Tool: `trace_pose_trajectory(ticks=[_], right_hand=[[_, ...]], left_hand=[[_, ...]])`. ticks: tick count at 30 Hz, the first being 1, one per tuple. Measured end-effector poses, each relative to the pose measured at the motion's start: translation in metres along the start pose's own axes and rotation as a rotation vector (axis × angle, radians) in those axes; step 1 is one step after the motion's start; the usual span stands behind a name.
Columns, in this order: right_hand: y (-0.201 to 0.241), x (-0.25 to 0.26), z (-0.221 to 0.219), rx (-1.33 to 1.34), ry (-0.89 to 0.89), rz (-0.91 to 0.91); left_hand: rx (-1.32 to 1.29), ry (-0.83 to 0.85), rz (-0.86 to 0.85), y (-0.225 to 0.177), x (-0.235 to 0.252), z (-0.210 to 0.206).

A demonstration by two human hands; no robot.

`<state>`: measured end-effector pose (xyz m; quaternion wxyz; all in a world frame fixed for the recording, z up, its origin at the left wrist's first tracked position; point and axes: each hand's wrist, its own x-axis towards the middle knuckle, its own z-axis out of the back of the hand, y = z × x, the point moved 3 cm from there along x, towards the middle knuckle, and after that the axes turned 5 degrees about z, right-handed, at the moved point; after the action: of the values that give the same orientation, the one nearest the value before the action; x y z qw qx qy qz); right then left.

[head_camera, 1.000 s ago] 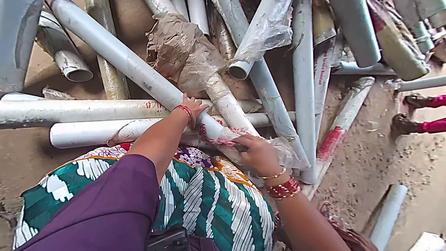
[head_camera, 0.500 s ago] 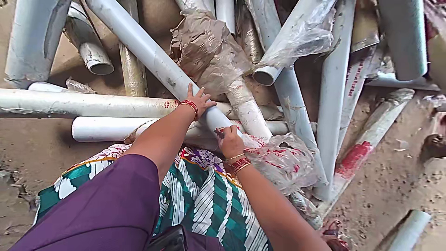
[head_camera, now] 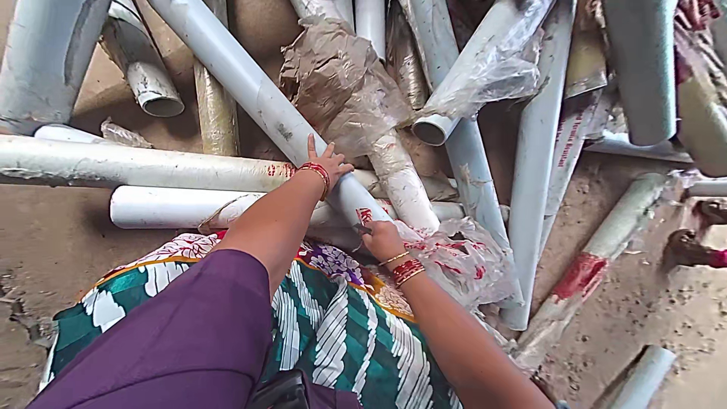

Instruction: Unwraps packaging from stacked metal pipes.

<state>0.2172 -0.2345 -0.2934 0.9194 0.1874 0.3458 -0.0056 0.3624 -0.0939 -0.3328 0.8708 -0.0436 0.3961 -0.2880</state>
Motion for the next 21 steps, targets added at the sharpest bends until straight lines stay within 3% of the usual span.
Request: trace_pose_trajectory(ticks=[3, 8, 11, 16, 18, 21], right_hand=[[-0.014, -0.015, -0.001, 0.182, -0.167, 0.001], [-0.05, -0.07, 0.005, 0.605, -0.286, -0.266], [-0.055, -0.084, 0.032, 0.299, -0.172, -0.294], [0.014, -0.014, 0.035, 0.03, -0.095, -0.231], [0.032, 0.0, 0.02, -0.008, -0.045, -0.244], [0.03, 0.008, 0.013, 0.135, -0.146, -0.221]], left_hand=[[0.001, 0.044, 0.006, -0.004, 0.005, 0.006], [0.034, 0.089, 0.033, -0.007, 0.006, 0.012], [0.061, 0.088, 0.054, -0.012, 0.007, 0.009], [0.018, 0.027, 0.102, -0.012, 0.004, 0.008], [0.005, 0.021, 0.107, -0.012, -0.002, -0.003], [-0.007, 0.01, 0.112, -0.007, -0.002, -0.001]])
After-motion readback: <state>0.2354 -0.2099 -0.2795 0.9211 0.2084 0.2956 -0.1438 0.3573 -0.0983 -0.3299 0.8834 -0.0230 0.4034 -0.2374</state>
